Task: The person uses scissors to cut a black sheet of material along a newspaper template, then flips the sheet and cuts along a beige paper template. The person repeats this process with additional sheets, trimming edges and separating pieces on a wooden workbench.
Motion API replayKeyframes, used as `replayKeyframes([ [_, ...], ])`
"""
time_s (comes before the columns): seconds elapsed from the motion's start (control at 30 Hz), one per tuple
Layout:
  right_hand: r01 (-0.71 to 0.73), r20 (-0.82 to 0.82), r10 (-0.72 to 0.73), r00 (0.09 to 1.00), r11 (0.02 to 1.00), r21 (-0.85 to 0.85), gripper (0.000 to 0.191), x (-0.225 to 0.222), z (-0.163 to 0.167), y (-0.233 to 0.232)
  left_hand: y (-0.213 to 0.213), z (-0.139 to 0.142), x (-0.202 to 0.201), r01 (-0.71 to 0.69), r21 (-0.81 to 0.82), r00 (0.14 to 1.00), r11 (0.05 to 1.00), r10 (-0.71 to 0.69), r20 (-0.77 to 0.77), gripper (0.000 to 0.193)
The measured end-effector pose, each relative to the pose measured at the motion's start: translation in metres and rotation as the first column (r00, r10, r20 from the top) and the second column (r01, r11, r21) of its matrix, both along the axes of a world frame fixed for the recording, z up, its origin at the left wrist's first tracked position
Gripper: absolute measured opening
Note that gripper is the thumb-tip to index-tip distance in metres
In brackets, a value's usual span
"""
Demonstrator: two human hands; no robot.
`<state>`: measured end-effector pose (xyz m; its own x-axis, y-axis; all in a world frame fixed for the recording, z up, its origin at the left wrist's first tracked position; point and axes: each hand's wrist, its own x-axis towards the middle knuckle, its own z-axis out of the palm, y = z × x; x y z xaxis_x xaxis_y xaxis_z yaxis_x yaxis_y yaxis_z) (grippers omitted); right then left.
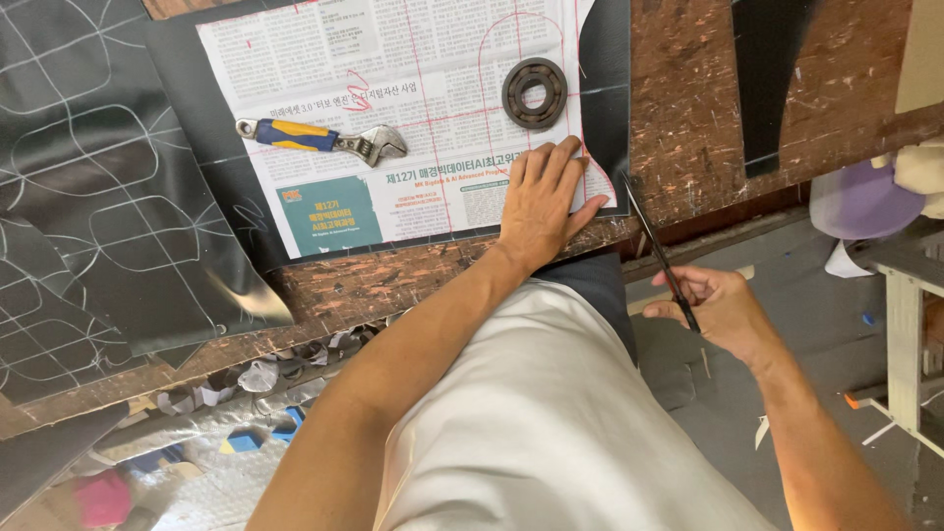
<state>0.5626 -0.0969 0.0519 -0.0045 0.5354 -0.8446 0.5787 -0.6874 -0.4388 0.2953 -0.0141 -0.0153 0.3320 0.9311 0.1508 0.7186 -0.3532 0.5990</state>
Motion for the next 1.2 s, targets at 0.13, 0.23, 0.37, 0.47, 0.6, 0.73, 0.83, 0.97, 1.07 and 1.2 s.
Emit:
replayKeyframes([
  [0.13, 0.036, -0.114, -0.035, 0.993, 0.999, 0.008, 0.042, 0.001, 0.0, 0.005, -0.002, -0.002, -0.001, -0.008, 0.018, 1.0, 1.0, 0.008, 0.018, 0.051],
  [0.23, 0.003, -0.067, 0.0, 0.998, 0.999, 0.043, 0.04, 0.001, 0.001, 0.006, -0.001, -0.002, -0.002, -0.01, 0.03, 1.0, 0.999, 0.009, 0.016, 0.052],
  [0.37, 0.037, -0.058, -0.037, 0.998, 0.999, -0.005, 0.039, 0.002, 0.0, 0.006, -0.002, -0.003, -0.004, -0.008, 0.041, 1.0, 0.999, 0.006, 0.03, 0.052],
  [0.47, 0.039, -0.072, -0.04, 0.997, 0.999, -0.003, 0.04, 0.004, -0.002, 0.006, -0.002, -0.004, -0.004, -0.008, 0.045, 0.999, 0.999, 0.006, 0.036, 0.052],
  [0.6, 0.032, -0.09, -0.032, 0.995, 0.999, -0.003, 0.043, 0.007, -0.004, 0.009, -0.003, -0.005, -0.004, -0.014, 0.051, 1.0, 0.999, 0.013, 0.022, 0.052],
  [0.73, -0.014, -0.009, 0.013, 1.0, 1.0, -0.014, 0.047, 0.008, -0.003, 0.014, -0.003, -0.006, -0.004, -0.002, 0.041, 1.0, 0.999, 0.001, 0.02, 0.051],
  [0.83, -0.023, 0.009, 0.023, 1.0, 0.999, -0.03, 0.048, 0.007, -0.003, 0.017, -0.004, -0.006, -0.005, 0.004, 0.044, 1.0, 0.999, -0.004, 0.004, 0.051],
  [0.97, -0.044, -0.022, 0.044, 0.999, 0.999, -0.005, 0.047, 0.007, -0.004, 0.019, -0.004, -0.007, -0.006, 0.003, 0.046, 1.0, 0.999, -0.002, -0.024, 0.05],
  [1.07, -0.019, -0.025, 0.018, 1.0, 0.999, -0.027, 0.048, 0.01, -0.004, 0.02, -0.005, -0.007, -0.005, 0.006, 0.037, 1.0, 0.999, -0.005, -0.028, 0.051],
  [1.2, -0.06, -0.02, 0.059, 0.998, 0.998, -0.015, 0.048, 0.013, -0.006, 0.024, -0.006, -0.009, -0.005, 0.009, 0.038, 0.999, 0.999, -0.007, -0.046, 0.05],
])
